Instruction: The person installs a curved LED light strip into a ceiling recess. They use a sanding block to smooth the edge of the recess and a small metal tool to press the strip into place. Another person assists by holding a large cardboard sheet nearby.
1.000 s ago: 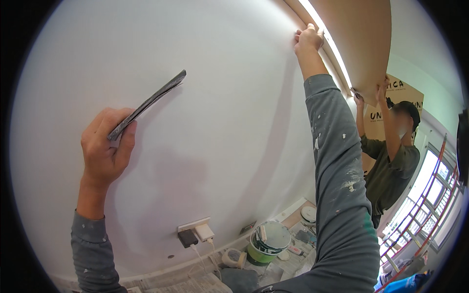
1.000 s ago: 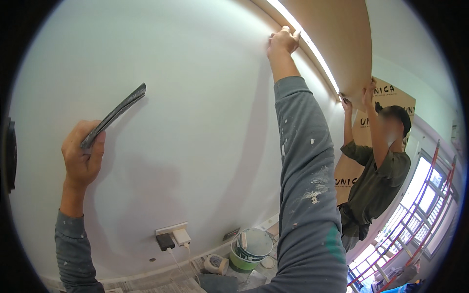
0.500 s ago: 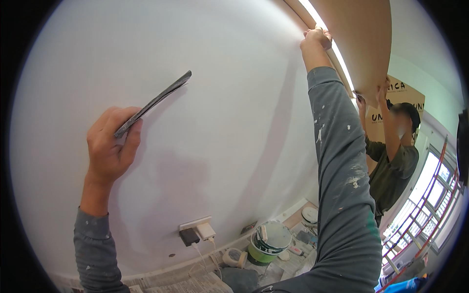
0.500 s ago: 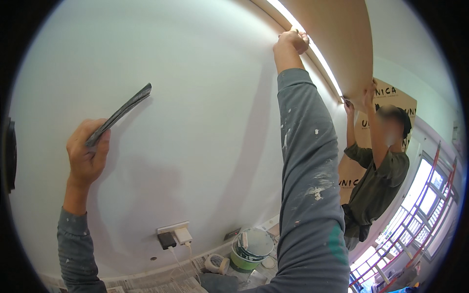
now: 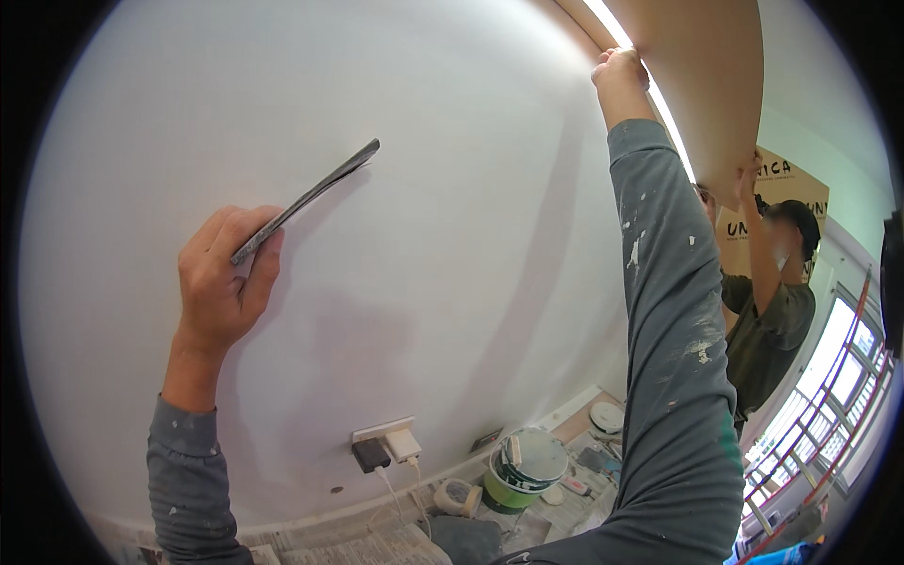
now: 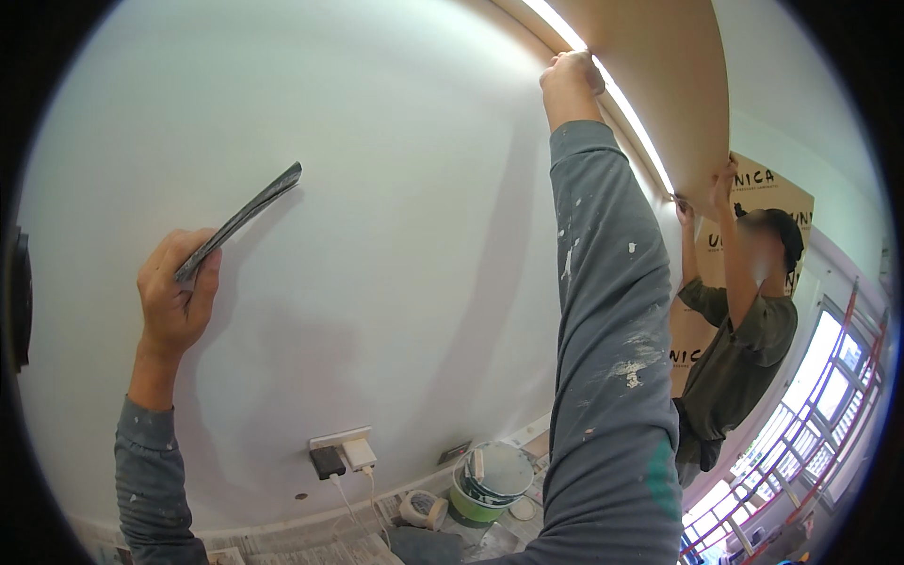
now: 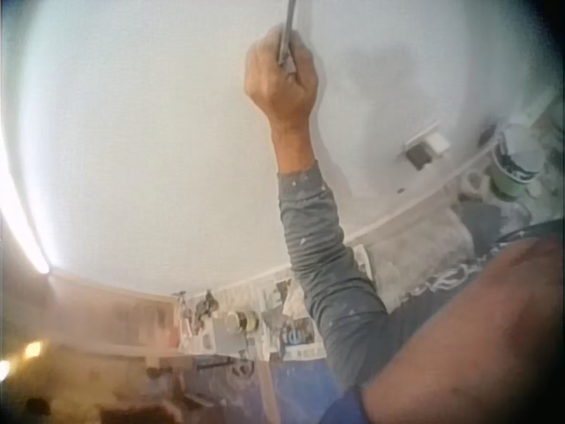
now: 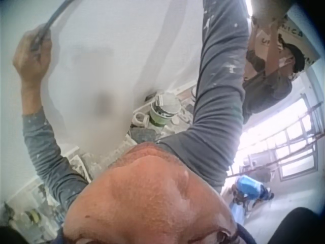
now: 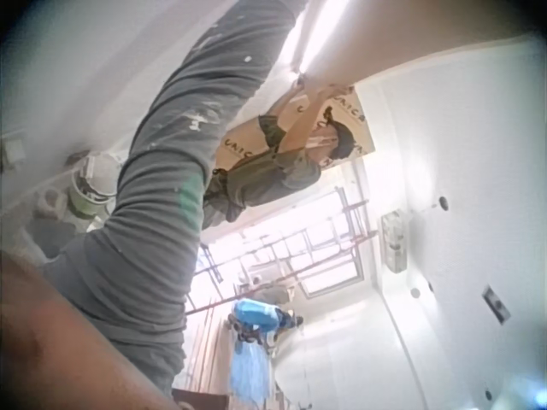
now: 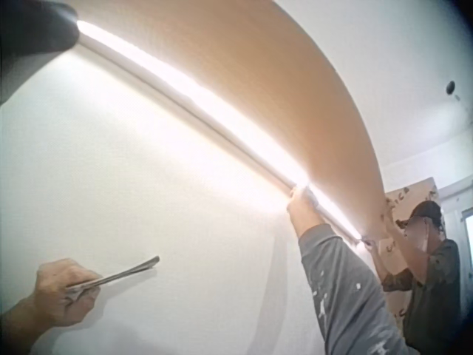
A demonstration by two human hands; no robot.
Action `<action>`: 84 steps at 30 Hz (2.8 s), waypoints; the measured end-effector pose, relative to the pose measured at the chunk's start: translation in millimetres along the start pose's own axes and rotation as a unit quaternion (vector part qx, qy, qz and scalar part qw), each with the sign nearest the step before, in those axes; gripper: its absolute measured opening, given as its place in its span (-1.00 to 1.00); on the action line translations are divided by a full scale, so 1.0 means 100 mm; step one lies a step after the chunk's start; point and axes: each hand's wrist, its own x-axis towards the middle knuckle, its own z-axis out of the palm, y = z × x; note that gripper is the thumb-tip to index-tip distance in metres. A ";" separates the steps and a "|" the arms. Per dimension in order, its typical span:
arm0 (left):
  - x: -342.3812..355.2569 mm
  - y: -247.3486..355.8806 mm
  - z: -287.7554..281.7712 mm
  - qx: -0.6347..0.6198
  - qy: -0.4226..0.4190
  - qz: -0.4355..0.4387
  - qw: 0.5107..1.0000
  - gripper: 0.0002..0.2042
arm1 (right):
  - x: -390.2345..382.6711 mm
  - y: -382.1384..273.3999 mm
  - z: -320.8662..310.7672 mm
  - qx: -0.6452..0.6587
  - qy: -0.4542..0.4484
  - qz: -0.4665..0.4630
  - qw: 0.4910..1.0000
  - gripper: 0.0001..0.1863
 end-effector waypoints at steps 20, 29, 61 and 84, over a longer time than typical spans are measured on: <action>-0.01 0.00 0.01 0.016 0.002 0.002 1.000 -0.90 | 0.01 0.03 -0.24 -0.025 -0.053 -0.044 0.997 -0.87; -0.01 0.01 0.01 0.024 -0.005 0.003 1.000 -0.87 | -0.12 0.21 -0.25 0.037 -0.127 -0.050 0.990 -0.77; 0.00 -0.01 0.04 0.052 0.001 0.019 0.998 -0.86 | -0.22 0.28 -0.18 0.137 -0.230 0.021 0.963 -0.34; 0.00 0.02 0.04 0.055 0.002 0.012 0.998 -0.86 | 0.17 0.35 -0.49 0.003 -0.303 -0.061 0.951 -0.14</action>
